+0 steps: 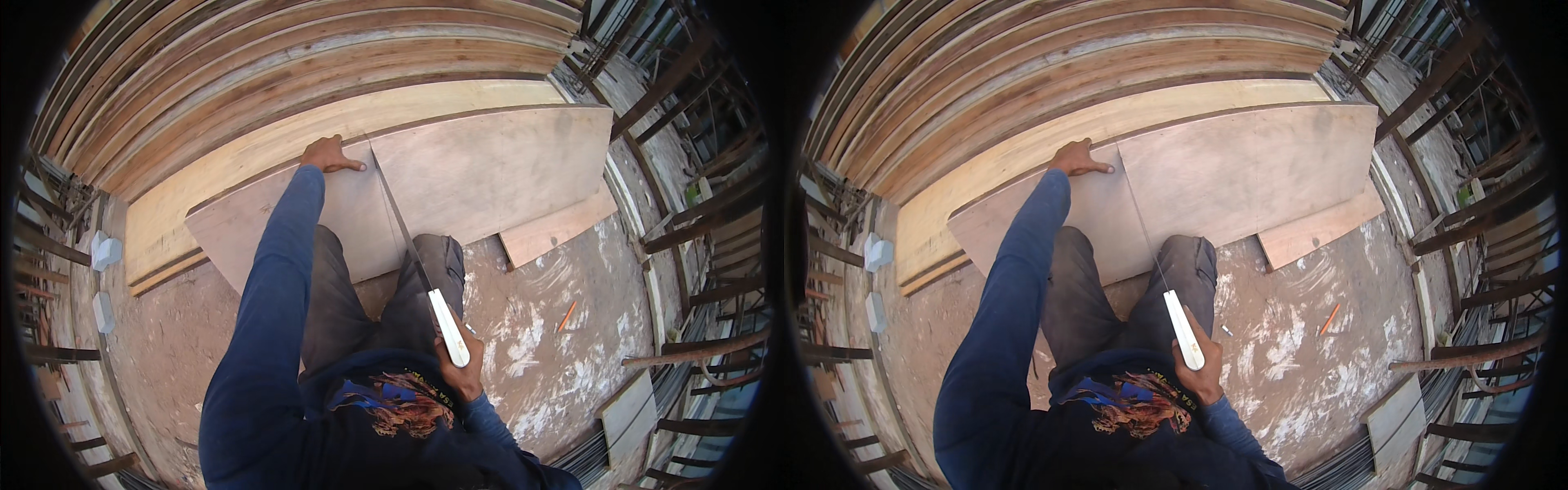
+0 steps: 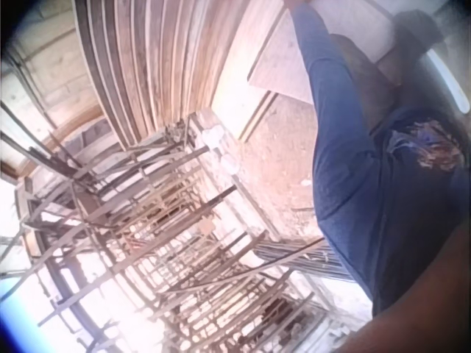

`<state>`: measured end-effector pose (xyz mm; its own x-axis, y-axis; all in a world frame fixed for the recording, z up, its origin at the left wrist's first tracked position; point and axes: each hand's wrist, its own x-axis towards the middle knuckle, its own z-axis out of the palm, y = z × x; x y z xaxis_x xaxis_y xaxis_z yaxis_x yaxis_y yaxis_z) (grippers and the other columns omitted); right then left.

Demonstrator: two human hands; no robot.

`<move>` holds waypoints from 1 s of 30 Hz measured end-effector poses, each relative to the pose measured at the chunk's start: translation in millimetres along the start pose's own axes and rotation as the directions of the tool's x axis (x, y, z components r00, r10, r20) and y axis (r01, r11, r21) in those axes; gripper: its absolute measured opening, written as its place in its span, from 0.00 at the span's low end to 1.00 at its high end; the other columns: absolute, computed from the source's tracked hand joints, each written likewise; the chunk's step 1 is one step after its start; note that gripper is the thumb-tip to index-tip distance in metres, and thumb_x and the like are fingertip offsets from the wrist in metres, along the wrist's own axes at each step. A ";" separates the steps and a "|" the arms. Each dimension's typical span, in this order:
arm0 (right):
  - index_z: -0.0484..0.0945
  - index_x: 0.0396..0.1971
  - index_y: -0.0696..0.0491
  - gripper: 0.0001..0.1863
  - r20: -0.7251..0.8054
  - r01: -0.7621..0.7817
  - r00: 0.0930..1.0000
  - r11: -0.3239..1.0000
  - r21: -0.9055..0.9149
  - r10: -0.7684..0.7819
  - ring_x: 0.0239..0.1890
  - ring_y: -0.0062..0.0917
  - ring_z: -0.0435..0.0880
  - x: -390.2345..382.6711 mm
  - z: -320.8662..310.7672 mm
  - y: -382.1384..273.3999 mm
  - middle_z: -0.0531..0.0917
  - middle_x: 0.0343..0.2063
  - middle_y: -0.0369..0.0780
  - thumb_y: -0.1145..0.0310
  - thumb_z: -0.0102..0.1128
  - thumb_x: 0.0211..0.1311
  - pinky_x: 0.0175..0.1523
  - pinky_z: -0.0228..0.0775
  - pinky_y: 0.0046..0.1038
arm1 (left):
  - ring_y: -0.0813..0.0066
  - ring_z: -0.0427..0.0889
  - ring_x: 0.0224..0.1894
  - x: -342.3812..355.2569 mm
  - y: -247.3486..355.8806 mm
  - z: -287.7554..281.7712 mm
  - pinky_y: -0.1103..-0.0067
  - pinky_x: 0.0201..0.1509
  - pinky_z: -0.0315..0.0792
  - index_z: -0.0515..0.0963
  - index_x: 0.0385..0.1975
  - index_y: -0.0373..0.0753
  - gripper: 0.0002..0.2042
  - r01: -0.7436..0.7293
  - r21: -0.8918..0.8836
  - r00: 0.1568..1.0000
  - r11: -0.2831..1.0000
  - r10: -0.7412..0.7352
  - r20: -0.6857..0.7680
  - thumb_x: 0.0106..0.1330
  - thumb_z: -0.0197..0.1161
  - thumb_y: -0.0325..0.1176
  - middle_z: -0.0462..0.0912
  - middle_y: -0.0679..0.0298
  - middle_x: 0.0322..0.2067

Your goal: The person saws through a plywood board using a hand saw, holding the board steady with one hand while kneeling on the ground.

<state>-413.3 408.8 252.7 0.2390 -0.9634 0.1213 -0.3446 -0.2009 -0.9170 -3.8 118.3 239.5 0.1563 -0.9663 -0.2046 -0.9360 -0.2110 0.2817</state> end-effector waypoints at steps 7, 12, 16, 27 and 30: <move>0.73 0.63 0.60 0.30 -0.013 0.126 0.992 0.991 0.053 -0.126 0.50 0.31 0.87 31.1 16.9 15.1 0.85 0.49 0.52 0.80 0.59 0.55 0.52 0.77 0.27 | 0.48 0.82 0.53 -12.1 4.0 -5.8 0.62 0.57 0.75 0.73 0.58 0.27 0.57 0.031 -0.018 0.999 0.999 -0.031 -0.009 0.35 0.72 0.73 0.83 0.43 0.47; 0.76 0.60 0.57 0.30 -0.048 0.051 0.998 0.997 0.057 -0.048 0.41 0.32 0.89 180.8 83.1 2.0 0.86 0.40 0.55 0.77 0.59 0.52 0.47 0.77 0.28 | 0.48 0.82 0.52 -12.9 18.7 -3.4 0.61 0.56 0.75 0.75 0.55 0.29 0.55 0.001 -0.011 0.999 1.000 -0.002 -0.042 0.35 0.72 0.74 0.84 0.44 0.45; 0.76 0.61 0.58 0.30 -0.058 0.092 0.994 0.993 0.070 -0.088 0.40 0.32 0.89 152.7 79.8 21.2 0.86 0.40 0.53 0.77 0.60 0.53 0.47 0.78 0.29 | 0.49 0.83 0.51 -11.2 11.0 -1.5 0.61 0.55 0.76 0.76 0.53 0.30 0.54 0.004 -0.016 0.998 1.000 -0.005 -0.064 0.35 0.72 0.74 0.85 0.45 0.44; 0.76 0.57 0.63 0.24 -0.076 0.150 0.987 0.983 0.110 -0.143 0.45 0.27 0.86 124.3 76.3 28.7 0.87 0.42 0.49 0.77 0.60 0.59 0.53 0.76 0.28 | 0.49 0.83 0.52 -11.4 9.3 -0.6 0.61 0.56 0.75 0.75 0.53 0.30 0.53 0.017 -0.005 0.999 1.000 -0.018 -0.040 0.35 0.71 0.74 0.84 0.44 0.46; 0.75 0.62 0.54 0.32 -0.093 0.094 0.992 0.994 0.052 -0.089 0.34 0.35 0.88 206.0 93.4 17.7 0.85 0.32 0.54 0.77 0.61 0.51 0.42 0.77 0.30 | 0.53 0.83 0.53 -1.9 27.0 4.8 0.61 0.58 0.75 0.78 0.51 0.34 0.51 0.007 0.002 0.999 1.000 -0.007 -0.047 0.33 0.73 0.74 0.85 0.50 0.47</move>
<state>-285.4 223.4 226.0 0.1830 -0.9540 0.2376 -0.2730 -0.2815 -0.9199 -30.9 115.1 243.0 0.1773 -0.9706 -0.1627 -0.9355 -0.2176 0.2785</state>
